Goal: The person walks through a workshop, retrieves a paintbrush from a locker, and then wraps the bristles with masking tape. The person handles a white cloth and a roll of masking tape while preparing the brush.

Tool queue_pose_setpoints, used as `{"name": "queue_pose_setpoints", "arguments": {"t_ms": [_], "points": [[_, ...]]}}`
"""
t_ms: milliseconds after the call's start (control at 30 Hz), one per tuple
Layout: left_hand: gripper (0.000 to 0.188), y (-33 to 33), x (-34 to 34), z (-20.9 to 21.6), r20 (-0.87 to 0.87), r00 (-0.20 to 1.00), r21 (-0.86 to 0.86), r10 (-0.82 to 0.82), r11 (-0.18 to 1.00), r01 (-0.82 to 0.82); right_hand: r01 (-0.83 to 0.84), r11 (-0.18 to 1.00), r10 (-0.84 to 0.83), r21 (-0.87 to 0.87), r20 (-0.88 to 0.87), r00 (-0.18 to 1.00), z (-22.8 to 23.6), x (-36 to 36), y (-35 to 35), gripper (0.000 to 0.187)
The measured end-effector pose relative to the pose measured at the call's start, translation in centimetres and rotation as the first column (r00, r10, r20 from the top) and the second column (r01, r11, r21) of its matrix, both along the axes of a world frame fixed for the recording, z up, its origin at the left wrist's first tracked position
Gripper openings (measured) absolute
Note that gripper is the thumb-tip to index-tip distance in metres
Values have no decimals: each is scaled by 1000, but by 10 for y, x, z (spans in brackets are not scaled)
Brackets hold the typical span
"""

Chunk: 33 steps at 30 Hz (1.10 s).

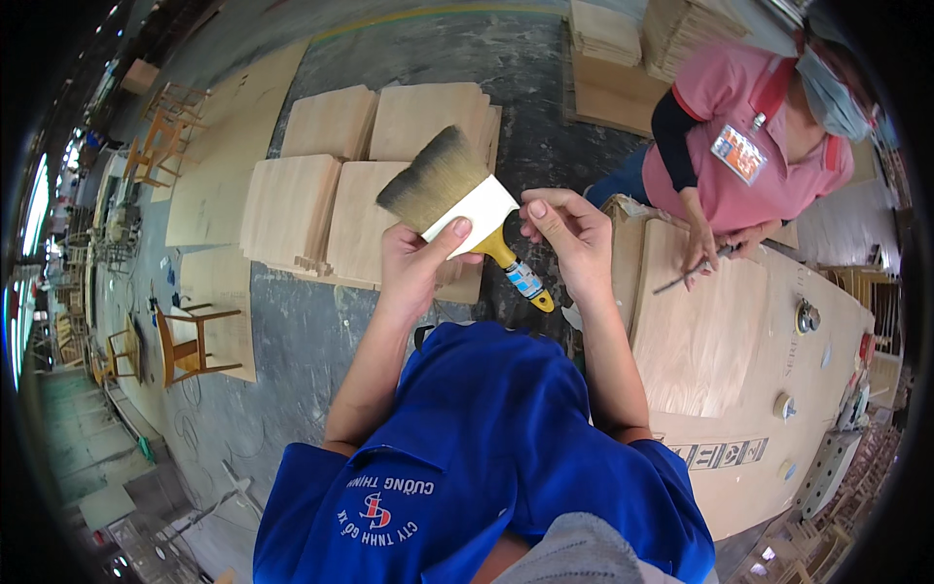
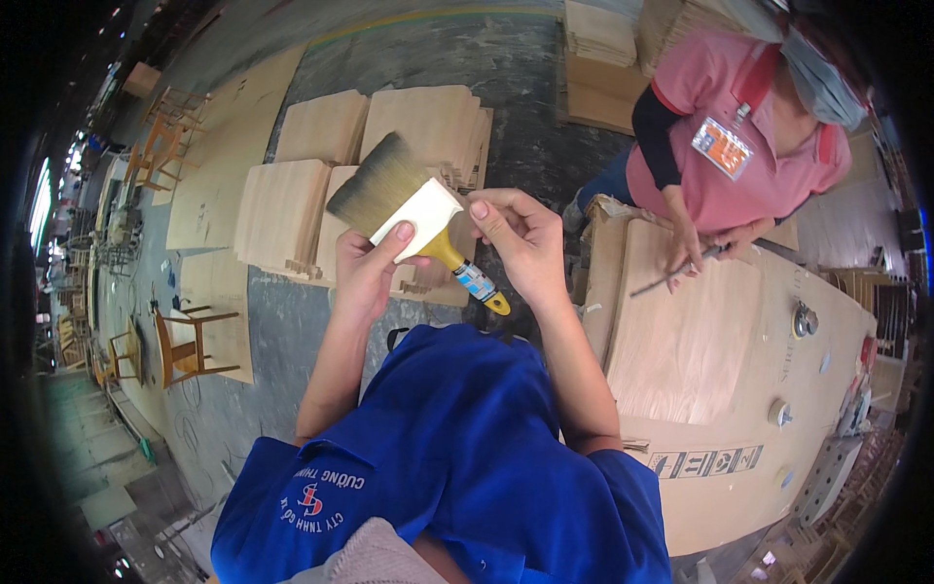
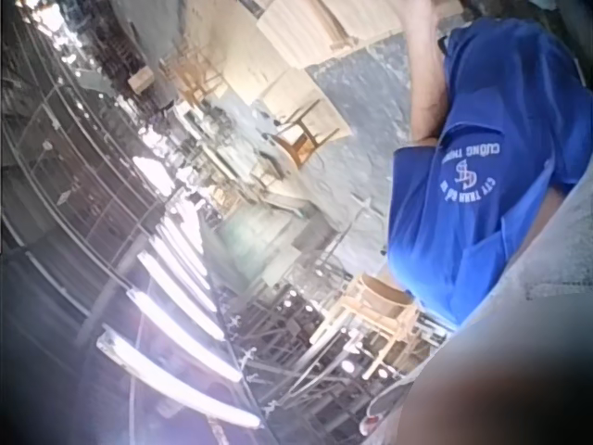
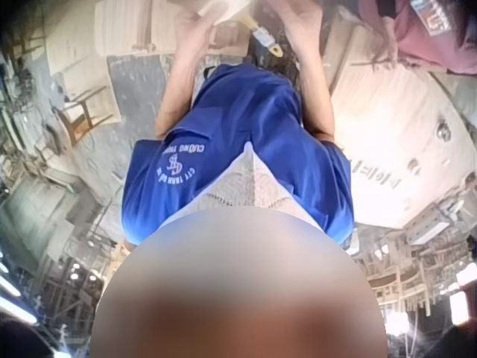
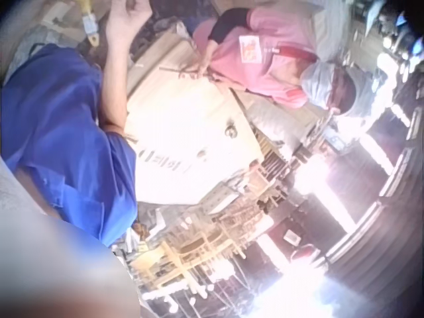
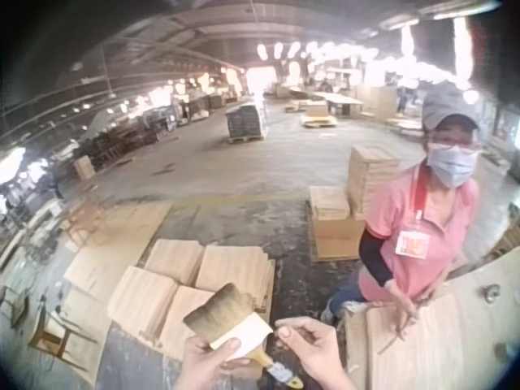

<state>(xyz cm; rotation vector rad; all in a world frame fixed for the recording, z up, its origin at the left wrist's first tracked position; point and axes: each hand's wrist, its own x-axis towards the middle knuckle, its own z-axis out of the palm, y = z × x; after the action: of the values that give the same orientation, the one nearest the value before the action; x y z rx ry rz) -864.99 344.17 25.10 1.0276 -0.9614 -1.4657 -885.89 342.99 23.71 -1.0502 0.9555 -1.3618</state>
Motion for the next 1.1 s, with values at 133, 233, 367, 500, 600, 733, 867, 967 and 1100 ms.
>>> {"name": "queue_pose_setpoints", "arguments": {"t_ms": [133, 233, 367, 500, 600, 733, 867, 967, 1100], "points": [[33, 3, 4, 5, -5, 1000, -8, 19, 1000, -19, 45, 999, -44, 9, -91, 995, 11, 17, -4, 20], [31, 8, 3, 9, -18, 997, -23, 71, 997, -71, 111, 994, -112, -13, -141, 984, 16, 28, -3, 16], [29, 8, 1, 3, -15, 998, -23, 57, 998, -57, 188, 981, -194, -48, -282, 940, 11, 38, -3, 18], [25, 20, -11, 2, 50, 988, -29, 146, 989, -145, 199, 980, -195, -10, -269, 943, 5, 35, 4, 25], [24, 24, -18, -4, 56, 993, -88, 108, 991, -103, 192, 981, -191, -23, -259, 947, -3, 27, 6, 25], [23, 25, -25, -11, 34, 989, -159, 141, 978, -134, 199, 960, -246, -199, -247, 937, -10, 24, 6, 22], [25, 26, -28, -14, 42, 988, -204, 147, 970, -136, 211, 911, -345, -354, -374, 861, -8, 28, 8, 19], [23, 25, -22, -13, 29, 979, -171, 201, 966, -193, 184, 888, -384, -422, -458, 802, -2, 31, 10, 17], [24, 35, -27, -9, 57, 946, -116, 320, 943, -312, 114, 846, -415, -522, -508, 755, 1, 29, 12, 15]]}}
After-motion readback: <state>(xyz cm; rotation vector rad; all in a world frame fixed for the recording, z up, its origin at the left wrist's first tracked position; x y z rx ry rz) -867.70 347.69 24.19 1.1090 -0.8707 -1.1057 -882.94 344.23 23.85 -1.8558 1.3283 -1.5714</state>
